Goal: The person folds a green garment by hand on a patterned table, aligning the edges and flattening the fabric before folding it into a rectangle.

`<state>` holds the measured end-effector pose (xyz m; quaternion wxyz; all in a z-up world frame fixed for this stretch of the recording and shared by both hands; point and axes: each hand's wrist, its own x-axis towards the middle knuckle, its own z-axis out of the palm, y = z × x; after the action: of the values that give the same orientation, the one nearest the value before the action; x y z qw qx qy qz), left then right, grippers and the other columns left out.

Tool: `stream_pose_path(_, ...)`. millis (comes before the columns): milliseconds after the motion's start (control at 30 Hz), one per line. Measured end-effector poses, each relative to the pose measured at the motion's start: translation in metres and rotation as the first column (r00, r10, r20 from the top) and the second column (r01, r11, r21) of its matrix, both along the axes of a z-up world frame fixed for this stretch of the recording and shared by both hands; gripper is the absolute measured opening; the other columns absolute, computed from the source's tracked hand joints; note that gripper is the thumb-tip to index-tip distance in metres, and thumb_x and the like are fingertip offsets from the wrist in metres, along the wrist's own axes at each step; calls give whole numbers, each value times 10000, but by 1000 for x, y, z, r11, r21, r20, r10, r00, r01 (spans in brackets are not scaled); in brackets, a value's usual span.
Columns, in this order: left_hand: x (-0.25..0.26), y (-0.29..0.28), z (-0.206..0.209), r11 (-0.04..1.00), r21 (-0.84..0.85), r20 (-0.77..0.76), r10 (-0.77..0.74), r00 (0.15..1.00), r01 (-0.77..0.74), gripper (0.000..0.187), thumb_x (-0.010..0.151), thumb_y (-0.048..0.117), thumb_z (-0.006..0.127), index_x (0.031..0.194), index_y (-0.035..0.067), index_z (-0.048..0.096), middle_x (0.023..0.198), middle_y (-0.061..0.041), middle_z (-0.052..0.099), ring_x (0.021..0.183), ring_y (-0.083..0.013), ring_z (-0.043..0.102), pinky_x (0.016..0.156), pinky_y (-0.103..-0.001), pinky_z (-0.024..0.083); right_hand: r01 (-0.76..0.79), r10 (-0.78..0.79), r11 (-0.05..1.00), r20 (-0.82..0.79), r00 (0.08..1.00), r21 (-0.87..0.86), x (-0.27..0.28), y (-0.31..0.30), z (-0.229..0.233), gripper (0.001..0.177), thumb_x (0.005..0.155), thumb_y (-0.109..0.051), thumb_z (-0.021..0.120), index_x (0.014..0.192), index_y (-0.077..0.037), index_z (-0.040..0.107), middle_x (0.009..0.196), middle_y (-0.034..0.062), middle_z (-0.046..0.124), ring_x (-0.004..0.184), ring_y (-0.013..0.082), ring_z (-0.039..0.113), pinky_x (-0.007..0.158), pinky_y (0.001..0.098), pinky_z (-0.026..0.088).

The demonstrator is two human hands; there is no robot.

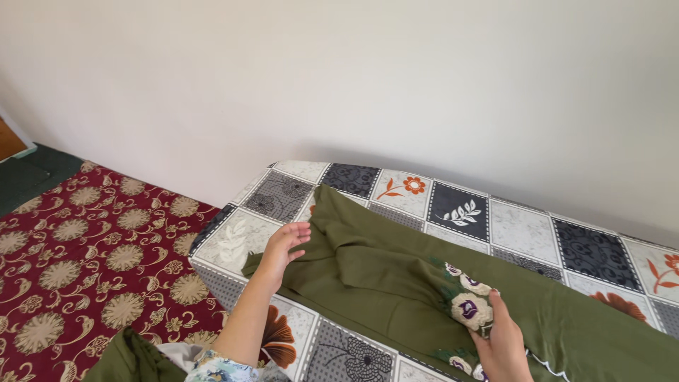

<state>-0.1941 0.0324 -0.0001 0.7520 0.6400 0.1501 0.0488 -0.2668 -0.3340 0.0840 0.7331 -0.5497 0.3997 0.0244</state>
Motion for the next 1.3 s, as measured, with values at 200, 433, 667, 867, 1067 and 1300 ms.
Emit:
stream_pose_path(200, 3, -3, 3, 998, 68, -19, -3, 1000, 5, 416, 882, 79, 456, 1211, 101, 709, 1232, -93, 723, 1139, -205, 670, 910, -354, 527, -37, 53, 995, 173, 984, -94, 59, -35, -78, 296, 996, -13, 576, 1279, -84, 621, 1059, 101, 708, 790, 190, 599, 589, 323, 399)
stream_pose_path(433, 8, -11, 19, 991, 131, -33, -9, 999, 13, 385, 877, 84, 498, 1196, 121, 710, 1227, -68, 717, 1127, -175, 662, 928, -338, 517, -10, 154, 934, 376, 914, -358, 10, -24, 47, 759, 995, 117, 430, 1629, -219, 184, 1584, 205, 325, 1437, 354, 379, 1039, 572, 510)
stream_pose_path(667, 29, -24, 17, 962, 266, -113, -25, 993, 55, 395, 901, 159, 480, 1226, 156, 706, 1226, -36, 699, 1124, -151, 639, 915, -341, 502, -260, 292, 764, -43, 956, -590, 17, -81, 8, 790, 998, -49, 492, 1651, -265, 104, 1637, 119, 304, 1465, 361, 375, 1135, 656, 386)
stream_pose_path(867, 44, -51, 19, 835, 521, -168, -103, 980, 177, 437, 973, 133, 441, 1374, 140, 614, 1360, -52, 648, 1275, -186, 610, 1082, -355, 468, -267, 217, 773, -155, 964, -575, 37, -100, -21, 730, 1026, -387, 578, 1613, -101, 253, 1446, 241, 492, 967, 371, 615, 925, 558, 474)
stream_pose_path(1067, 61, -74, 7, 615, 758, -136, -178, 975, 218, 436, 968, 168, 451, 1368, 152, 627, 1354, -90, 631, 1271, -249, 592, 1039, -427, 489, -265, 288, 664, -88, 954, -699, 45, -94, -22, 646, 1005, -167, 598, 1587, -146, 319, 1543, 189, 452, 1370, 439, 455, 1135, 653, 388)
stream_pose_path(1300, 68, -90, -21, 258, 893, -318, -217, 923, 368, 372, 1010, 330, 540, 1358, 230, 626, 1379, -23, 550, 1332, -280, 472, 960, -498, 522, -76, 292, 388, 44, 955, -919, 39, -103, -52, 650, 1018, -82, 539, 1629, -172, 336, 1482, 139, 573, 1026, 488, 695, 899, 625, 559)
